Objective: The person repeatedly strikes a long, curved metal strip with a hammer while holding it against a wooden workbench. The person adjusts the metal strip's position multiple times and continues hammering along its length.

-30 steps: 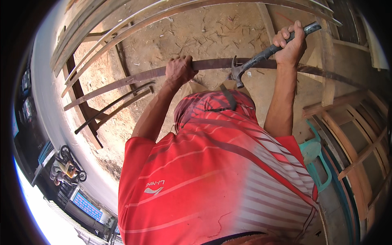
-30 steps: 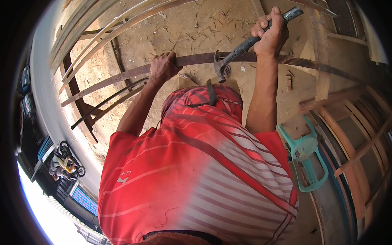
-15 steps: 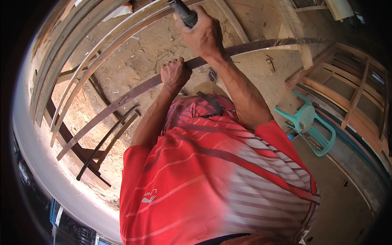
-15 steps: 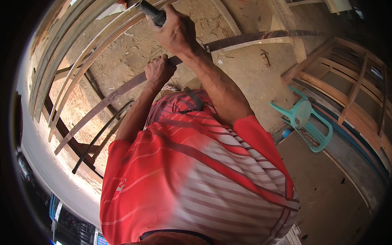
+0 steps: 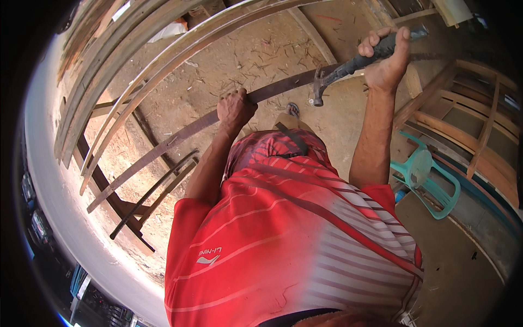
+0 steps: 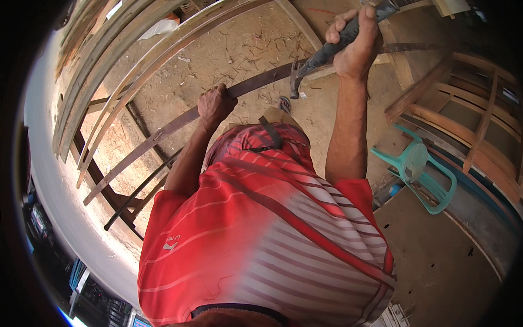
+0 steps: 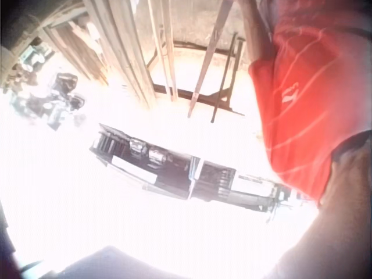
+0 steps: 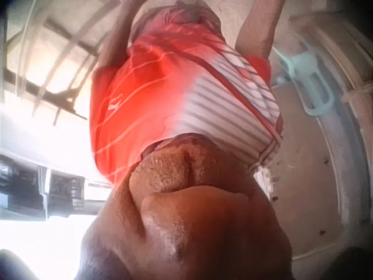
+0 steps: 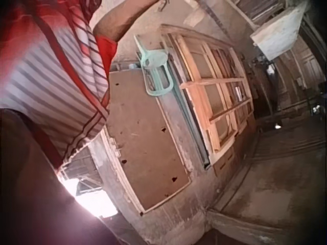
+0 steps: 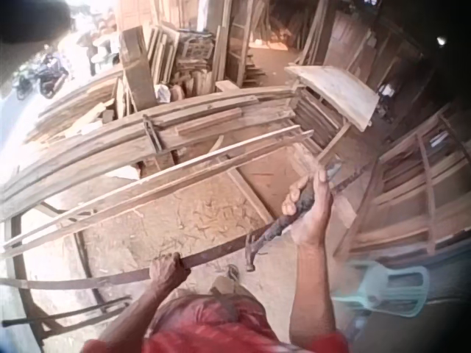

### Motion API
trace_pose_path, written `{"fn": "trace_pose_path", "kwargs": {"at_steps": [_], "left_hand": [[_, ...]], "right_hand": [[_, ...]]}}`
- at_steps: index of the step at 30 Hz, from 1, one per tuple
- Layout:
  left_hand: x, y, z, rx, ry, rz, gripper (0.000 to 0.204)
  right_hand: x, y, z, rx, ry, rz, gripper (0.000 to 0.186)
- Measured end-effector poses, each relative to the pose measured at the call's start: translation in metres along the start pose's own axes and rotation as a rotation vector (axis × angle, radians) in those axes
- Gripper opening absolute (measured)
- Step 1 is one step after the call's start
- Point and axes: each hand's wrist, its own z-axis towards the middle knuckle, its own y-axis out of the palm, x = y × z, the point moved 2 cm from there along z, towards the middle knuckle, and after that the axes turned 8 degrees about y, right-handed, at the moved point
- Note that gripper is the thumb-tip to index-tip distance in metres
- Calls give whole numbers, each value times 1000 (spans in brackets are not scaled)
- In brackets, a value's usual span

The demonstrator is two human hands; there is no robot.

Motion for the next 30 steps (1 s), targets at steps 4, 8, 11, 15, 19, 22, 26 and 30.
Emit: {"fn": "trace_pose_path", "kwargs": {"at_steps": [4, 8, 11, 15, 19, 22, 26, 30], "left_hand": [[3, -9, -3, -46, -58, -33, 31], [-8, 7, -5, 57, -19, 11, 33], [0, -5, -8, 16, -41, 6, 29], [-1, -8, -11, -96, -111, -87, 28], [-3, -5, 7, -116, 86, 61, 47], [-6, -6, 0, -88, 97, 1, 54], [-15, 3, -8, -22, 136, 6, 51], [-5, -13, 0, -122, 62, -108, 39]], "right_hand": [[21, -84, -22, 77, -30, 201, 52], [13, -110, -94, 248, 156, -480, 73], [5, -117, -125, -108, 394, -168, 61], [20, -89, -149, -237, 465, 260, 71], [50, -119, -169, -274, 370, 888, 67], [53, -144, -179, -159, 708, 992, 57], [58, -113, -173, -98, 908, 224, 67], [87, -88, -178, -76, 1039, -55, 56]]}}
